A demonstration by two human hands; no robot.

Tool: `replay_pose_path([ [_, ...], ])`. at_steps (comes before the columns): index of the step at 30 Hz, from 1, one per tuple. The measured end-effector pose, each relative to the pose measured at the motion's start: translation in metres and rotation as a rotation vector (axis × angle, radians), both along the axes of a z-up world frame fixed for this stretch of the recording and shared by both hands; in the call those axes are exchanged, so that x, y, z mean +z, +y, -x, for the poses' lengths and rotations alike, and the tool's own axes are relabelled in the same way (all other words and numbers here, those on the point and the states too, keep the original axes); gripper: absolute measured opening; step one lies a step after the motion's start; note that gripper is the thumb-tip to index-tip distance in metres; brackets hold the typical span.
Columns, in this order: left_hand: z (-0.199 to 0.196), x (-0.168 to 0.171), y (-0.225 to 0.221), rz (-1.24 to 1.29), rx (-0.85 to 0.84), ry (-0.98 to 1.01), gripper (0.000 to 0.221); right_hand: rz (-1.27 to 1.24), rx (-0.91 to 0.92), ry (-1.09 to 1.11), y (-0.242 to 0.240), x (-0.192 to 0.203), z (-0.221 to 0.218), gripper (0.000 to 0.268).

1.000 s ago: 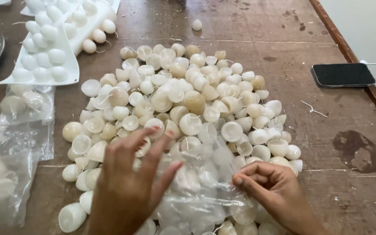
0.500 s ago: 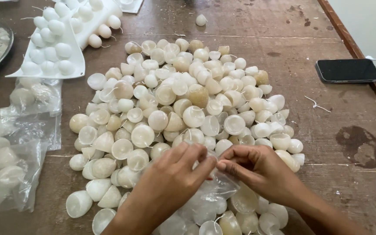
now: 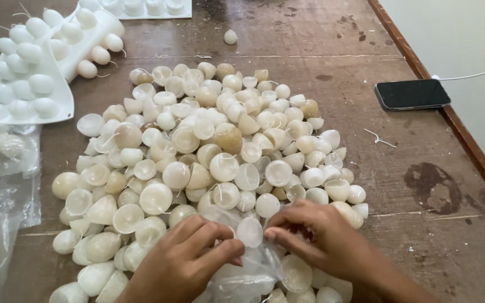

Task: The recorder is placing small white wax candle shells into clear plastic bags on a production table.

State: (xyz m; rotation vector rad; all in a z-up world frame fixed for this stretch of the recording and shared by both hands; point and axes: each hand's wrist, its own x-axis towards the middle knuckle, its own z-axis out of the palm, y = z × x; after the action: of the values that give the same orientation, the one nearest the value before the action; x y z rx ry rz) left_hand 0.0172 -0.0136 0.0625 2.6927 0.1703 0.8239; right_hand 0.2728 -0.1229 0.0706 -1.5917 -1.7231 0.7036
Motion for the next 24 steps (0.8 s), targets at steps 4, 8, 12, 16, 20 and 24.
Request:
replay_pose_path([
  [4, -0.001, -0.01, 0.003, -0.02, 0.069, -0.005, 0.023, 0.232, -0.251, -0.231, 0.006, 0.011, -0.055, 0.02],
  [8, -0.001, -0.012, 0.002, -0.061, 0.08, 0.028, 0.024, 0.546, -0.429, -0.514, 0.008, 0.04, -0.083, 0.032],
  [12, -0.004, -0.004, -0.002, -0.053, 0.078, 0.067, 0.023, 0.695, -0.338, -0.544, 0.002, 0.03, -0.099, 0.04],
  [16, -0.001, -0.004, -0.002, -0.022, 0.069, 0.054, 0.024, 0.547, -0.24, -0.611, -0.007, 0.021, -0.108, 0.042],
  [20, 0.002, -0.007, -0.004, 0.02, 0.071, 0.041, 0.026, 0.102, -0.144, -0.529, -0.021, 0.019, -0.097, 0.034],
  [24, -0.002, -0.003, -0.012, -0.013, 0.056, -0.017, 0.028, -0.057, -0.049, 0.035, -0.039, 0.011, -0.019, 0.025],
])
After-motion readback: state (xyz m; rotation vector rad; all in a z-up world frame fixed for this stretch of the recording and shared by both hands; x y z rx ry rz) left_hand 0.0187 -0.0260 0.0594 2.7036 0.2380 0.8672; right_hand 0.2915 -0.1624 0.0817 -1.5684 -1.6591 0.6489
